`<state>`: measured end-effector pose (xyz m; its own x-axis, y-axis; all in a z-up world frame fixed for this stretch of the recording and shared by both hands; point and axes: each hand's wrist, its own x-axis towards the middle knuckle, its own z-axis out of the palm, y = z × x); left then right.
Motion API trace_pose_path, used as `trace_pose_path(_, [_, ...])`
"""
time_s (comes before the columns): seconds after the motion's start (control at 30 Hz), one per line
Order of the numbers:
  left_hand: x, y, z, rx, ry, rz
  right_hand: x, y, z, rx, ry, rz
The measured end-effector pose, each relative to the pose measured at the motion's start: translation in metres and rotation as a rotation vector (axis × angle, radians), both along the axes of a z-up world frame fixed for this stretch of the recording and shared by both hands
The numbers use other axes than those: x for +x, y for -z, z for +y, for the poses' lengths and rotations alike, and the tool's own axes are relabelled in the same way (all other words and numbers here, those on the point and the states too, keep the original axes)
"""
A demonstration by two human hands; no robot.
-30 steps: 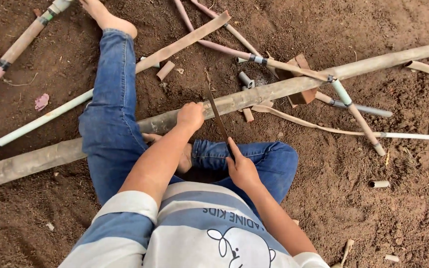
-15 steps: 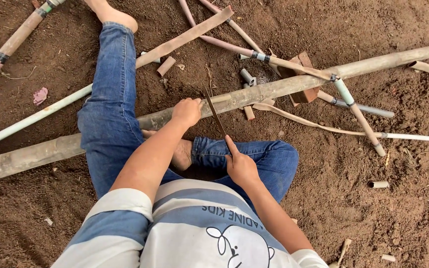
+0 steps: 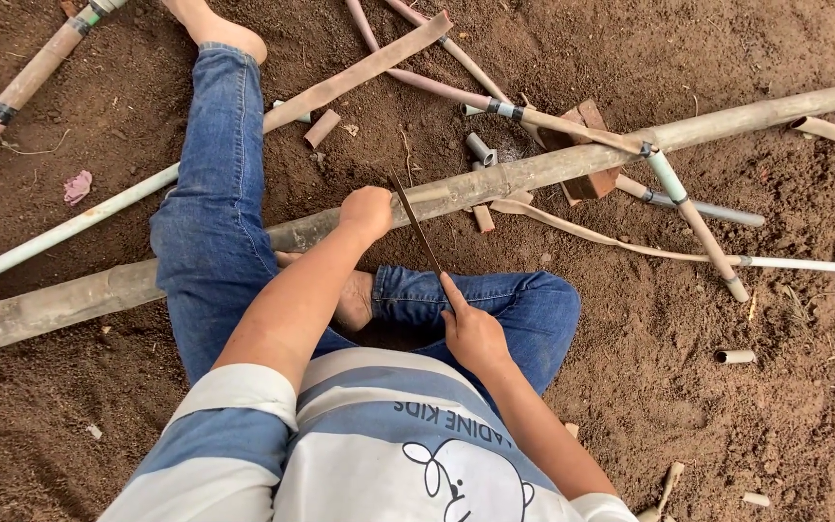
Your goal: The person sits on the ground and uses a hand saw to cut a long piece of bamboo. They hold the bamboo steady with their feet and hands while sawing through it.
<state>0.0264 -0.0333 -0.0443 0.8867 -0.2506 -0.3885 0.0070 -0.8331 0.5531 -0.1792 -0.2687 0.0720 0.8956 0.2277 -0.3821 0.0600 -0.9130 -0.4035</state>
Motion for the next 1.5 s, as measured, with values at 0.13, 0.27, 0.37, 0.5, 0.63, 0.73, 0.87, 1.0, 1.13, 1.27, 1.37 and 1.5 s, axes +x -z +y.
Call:
trace_pose_path(0.13, [-0.001,-0.005,0.000,0.000,0.014,-0.013,-0.004,-0.001,0.000,-0.005,-0.010,-0.010])
trace_pose_path(0.27, [-0.006,-0.020,0.000,0.014,0.029,-0.003,-0.006,-0.004,0.002,-0.048,0.007,0.022])
trace_pose_path(0.37, [-0.008,-0.035,0.001,0.030,0.064,0.006,-0.003,-0.006,0.004,-0.089,0.002,0.040])
trace_pose_path(0.5, [-0.011,-0.053,0.002,0.032,0.100,0.012,0.007,-0.006,0.016,-0.117,-0.037,0.019])
trace_pose_path(0.63, [-0.010,-0.054,0.004,0.050,0.078,0.009,0.012,-0.009,0.016,-0.128,-0.051,0.028])
trace_pose_path(0.73, [-0.013,-0.057,0.007,0.009,0.070,0.028,0.008,-0.021,0.013,-0.160,-0.051,0.023])
trace_pose_path(0.87, [-0.017,-0.065,0.006,0.052,0.081,-0.046,0.009,-0.032,0.021,-0.196,-0.049,0.066])
trace_pose_path(1.0, [-0.008,-0.072,0.008,0.061,0.134,-0.050,0.010,-0.018,0.031,-0.223,-0.066,0.068])
trace_pose_path(1.13, [-0.006,-0.036,0.000,0.141,0.099,-0.081,0.006,-0.031,0.023,-0.233,-0.039,-0.112])
trace_pose_path(1.27, [-0.008,-0.031,-0.004,0.174,0.095,-0.118,0.006,-0.041,0.019,-0.182,-0.018,-0.052])
trace_pose_path(1.37, [-0.007,-0.035,-0.004,0.194,0.099,-0.107,0.008,-0.036,0.026,-0.157,-0.021,-0.076])
trace_pose_path(1.5, [-0.002,-0.049,-0.004,0.211,0.084,0.030,0.009,-0.039,0.022,-0.104,0.001,-0.034])
